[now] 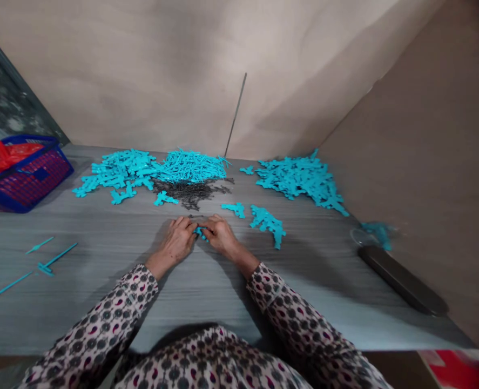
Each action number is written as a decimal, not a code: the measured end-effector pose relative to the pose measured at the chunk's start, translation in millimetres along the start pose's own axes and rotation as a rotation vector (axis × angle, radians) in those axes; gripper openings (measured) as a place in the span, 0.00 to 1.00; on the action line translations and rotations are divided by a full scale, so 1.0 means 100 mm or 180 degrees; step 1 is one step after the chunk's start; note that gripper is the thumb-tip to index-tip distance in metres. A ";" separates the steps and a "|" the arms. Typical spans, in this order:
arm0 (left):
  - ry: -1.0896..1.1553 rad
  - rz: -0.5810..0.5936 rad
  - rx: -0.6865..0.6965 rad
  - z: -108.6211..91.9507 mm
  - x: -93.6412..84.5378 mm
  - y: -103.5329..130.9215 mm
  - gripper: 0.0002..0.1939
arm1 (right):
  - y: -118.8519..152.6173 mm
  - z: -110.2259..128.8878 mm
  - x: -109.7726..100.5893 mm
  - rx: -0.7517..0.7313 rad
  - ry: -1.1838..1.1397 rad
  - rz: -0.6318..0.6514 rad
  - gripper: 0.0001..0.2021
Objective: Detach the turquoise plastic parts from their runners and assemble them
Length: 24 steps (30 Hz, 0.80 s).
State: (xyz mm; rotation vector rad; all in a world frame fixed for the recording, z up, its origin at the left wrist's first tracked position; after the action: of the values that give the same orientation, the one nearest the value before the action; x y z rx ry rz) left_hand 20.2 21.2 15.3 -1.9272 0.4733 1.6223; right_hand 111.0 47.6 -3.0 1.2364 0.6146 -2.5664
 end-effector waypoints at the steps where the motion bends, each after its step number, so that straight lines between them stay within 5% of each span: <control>1: -0.0046 0.0015 0.0006 -0.01 -0.01 0.00 0.10 | 0.00 -0.01 0.00 0.0013 -0.0019 -0.0009 0.07; 24: -0.0207 0.0005 -0.0025 -0.12 -0.03 -0.02 0.13 | -0.06 -0.04 0.04 0.0222 -0.0122 0.0103 0.08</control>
State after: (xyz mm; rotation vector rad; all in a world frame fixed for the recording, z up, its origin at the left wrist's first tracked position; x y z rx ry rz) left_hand 29.8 15.0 20.2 -1.8740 0.4429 1.6845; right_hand 108.6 54.8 -7.0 1.2055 0.4975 -2.5985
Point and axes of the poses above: each hand's wrist, its own y-axis away from the middle knuckle, its own x-axis out of the palm, z = x × y, the point moved 9 cm from there along -y, towards the middle knuckle, and after that the axes turned 7 degrees about x, right-handed, at the moved point
